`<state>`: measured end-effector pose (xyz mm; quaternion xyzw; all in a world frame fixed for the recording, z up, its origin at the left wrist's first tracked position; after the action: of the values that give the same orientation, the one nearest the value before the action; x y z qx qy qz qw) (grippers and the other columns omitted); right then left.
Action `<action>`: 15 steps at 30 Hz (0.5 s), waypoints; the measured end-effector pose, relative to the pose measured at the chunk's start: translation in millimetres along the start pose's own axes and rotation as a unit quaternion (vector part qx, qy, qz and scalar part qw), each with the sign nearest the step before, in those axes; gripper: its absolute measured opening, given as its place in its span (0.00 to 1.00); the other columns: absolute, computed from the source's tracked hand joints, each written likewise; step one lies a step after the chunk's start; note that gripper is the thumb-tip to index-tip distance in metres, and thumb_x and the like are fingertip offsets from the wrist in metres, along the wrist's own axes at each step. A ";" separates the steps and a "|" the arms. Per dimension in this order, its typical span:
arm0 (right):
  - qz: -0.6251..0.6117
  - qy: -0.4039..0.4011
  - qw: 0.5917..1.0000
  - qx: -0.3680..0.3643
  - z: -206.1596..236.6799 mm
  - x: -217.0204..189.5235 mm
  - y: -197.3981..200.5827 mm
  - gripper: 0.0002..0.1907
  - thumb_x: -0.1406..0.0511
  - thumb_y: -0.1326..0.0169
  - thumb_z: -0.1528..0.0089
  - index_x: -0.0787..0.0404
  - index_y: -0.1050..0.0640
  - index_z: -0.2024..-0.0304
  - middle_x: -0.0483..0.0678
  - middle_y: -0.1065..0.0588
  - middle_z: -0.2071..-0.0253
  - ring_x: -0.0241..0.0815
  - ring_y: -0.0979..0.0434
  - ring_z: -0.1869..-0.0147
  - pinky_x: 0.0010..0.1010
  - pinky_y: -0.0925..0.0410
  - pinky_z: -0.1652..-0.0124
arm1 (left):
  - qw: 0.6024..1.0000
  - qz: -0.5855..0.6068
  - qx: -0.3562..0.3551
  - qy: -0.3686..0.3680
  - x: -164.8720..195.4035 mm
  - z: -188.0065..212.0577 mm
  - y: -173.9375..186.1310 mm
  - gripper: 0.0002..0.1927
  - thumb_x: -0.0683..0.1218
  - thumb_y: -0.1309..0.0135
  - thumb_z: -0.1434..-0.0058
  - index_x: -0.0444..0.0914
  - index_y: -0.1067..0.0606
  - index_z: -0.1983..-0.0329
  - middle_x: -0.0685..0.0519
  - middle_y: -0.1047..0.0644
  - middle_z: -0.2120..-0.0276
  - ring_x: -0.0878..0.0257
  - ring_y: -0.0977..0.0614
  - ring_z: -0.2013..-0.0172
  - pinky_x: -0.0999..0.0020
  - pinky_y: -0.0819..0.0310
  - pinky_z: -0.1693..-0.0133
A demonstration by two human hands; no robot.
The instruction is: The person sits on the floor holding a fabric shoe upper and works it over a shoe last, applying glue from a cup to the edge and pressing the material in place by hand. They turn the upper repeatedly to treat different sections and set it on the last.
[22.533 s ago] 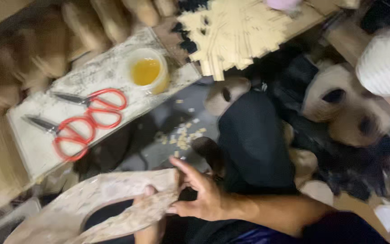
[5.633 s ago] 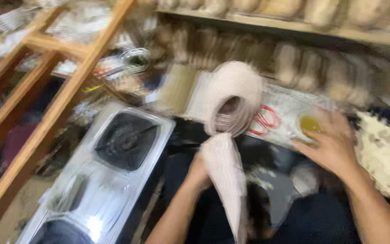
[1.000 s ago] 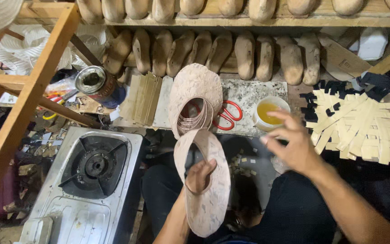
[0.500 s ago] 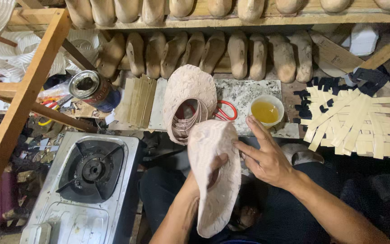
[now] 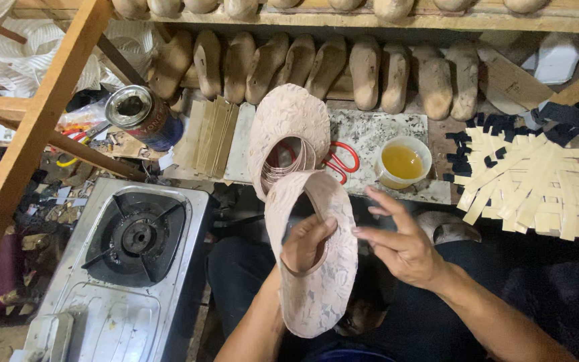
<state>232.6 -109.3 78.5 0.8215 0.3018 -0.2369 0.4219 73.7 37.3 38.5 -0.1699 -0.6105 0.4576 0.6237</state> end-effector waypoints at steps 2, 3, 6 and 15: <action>-0.015 0.001 1.000 -0.025 1.5 -0.1 -3.1 0.21 0.77 0.41 0.45 0.55 0.16 0.51 0.58 0.40 0.27 0.56 0.37 0.24 0.41 0.32 0.36 | 1.000 0.005 0.027 -0.007 4.1 1.7 -1.0 0.15 0.46 0.52 0.30 0.31 0.25 0.47 0.50 0.20 0.62 0.65 0.19 0.65 0.69 0.26 0.62; -0.023 0.003 0.999 -0.039 2.7 -1.1 -5.2 0.21 0.77 0.41 0.45 0.56 0.16 0.52 0.59 0.39 0.27 0.57 0.36 0.25 0.42 0.33 0.36 | 1.000 0.000 0.010 -0.026 6.8 1.8 -0.5 0.15 0.47 0.52 0.29 0.31 0.25 0.49 0.50 0.20 0.63 0.64 0.19 0.65 0.69 0.25 0.62; -0.055 -0.022 0.998 -0.008 6.5 -6.1 -10.7 0.19 0.76 0.42 0.41 0.56 0.18 0.49 0.57 0.36 0.30 0.48 0.26 0.32 0.36 0.28 0.38 | 0.997 -0.011 -0.005 -0.078 9.2 -1.0 5.5 0.15 0.48 0.54 0.28 0.31 0.25 0.52 0.50 0.20 0.64 0.64 0.19 0.66 0.69 0.25 0.62; 0.026 -0.254 0.966 -0.048 -12.1 27.2 6.7 0.25 0.67 0.37 0.42 0.61 0.23 0.42 0.51 0.29 0.42 0.38 0.18 0.56 0.30 0.23 0.53 | 0.994 -0.056 -0.013 0.089 -27.5 -7.2 51.8 0.12 0.43 0.49 0.32 0.31 0.23 0.51 0.49 0.18 0.59 0.63 0.17 0.60 0.68 0.23 0.56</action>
<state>258.1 -94.2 71.1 0.7202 0.1744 -0.4123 0.5301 66.1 45.6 -19.6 -0.1840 -0.5669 0.3970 0.6979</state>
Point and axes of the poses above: each hand's wrist, its own z-axis away from the middle knuckle, its own y-axis out of the back of the hand, x = y × z, the point moved 1 cm from there along -z, towards the middle knuckle
